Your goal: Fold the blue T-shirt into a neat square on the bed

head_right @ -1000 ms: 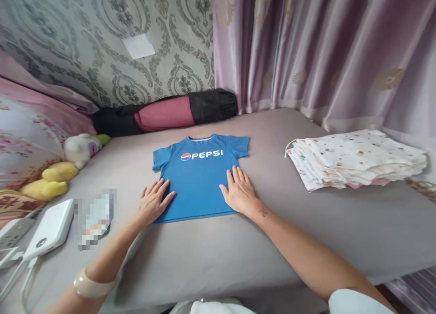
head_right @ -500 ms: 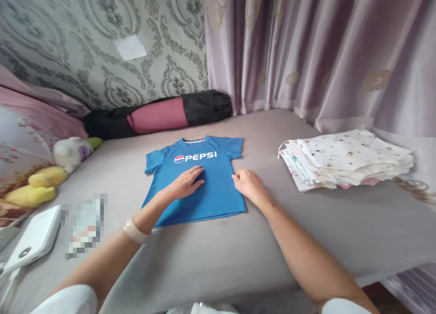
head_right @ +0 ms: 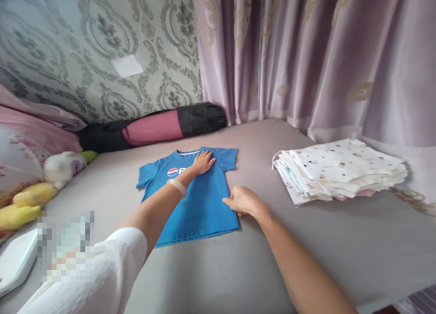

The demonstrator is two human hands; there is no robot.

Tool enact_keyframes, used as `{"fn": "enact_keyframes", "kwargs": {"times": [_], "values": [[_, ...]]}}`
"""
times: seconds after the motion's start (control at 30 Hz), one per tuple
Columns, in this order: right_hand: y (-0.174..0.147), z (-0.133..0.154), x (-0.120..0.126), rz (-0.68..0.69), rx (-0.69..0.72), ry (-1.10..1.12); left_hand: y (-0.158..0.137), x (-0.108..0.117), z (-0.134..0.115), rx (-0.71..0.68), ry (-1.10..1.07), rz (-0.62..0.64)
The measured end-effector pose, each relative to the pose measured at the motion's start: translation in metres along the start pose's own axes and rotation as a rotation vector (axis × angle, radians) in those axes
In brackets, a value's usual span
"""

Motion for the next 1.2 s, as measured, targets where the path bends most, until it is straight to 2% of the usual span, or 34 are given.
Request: {"fn": "enact_keyframes", "kwargs": {"times": [0.13, 0.27, 0.43, 0.57, 0.67, 1.0, 1.2], "values": [[0.001, -0.002, -0.001, 0.028, 0.014, 0.011, 0.018, 0.007, 0.001, 0.009, 0.035, -0.003], [-0.001, -0.001, 0.001, 0.049, 0.013, 0.022, 0.028, 0.020, -0.010, 0.033, 0.069, 0.025], [-0.003, -0.001, 0.002, 0.130, -0.028, 0.073, 0.031, 0.032, -0.048, -0.023, 0.049, -0.018], [-0.006, 0.002, 0.004, 0.157, -0.039, 0.098, 0.032, 0.032, -0.079, -0.070, 0.015, -0.035], [-0.009, 0.005, 0.006, 0.164, -0.042, 0.104, 0.036, 0.029, -0.091, -0.056, -0.008, -0.017], [-0.004, -0.001, 0.004, 0.196, -0.006, 0.110, 0.043, 0.031, -0.097, 0.125, -0.195, -0.024], [-0.011, 0.005, 0.009, 0.241, 0.035, 0.147, 0.047, 0.033, -0.077, 0.243, -0.477, -0.006]]}}
Point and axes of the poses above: each hand's wrist, its own y-axis towards the middle knuckle, its own x-axis out of the back of the hand, z = x × y, the point moved 1 cm from there along y, towards the middle knuckle, and after that the axes turned 10 degrees about y, right-handed, at the moved point
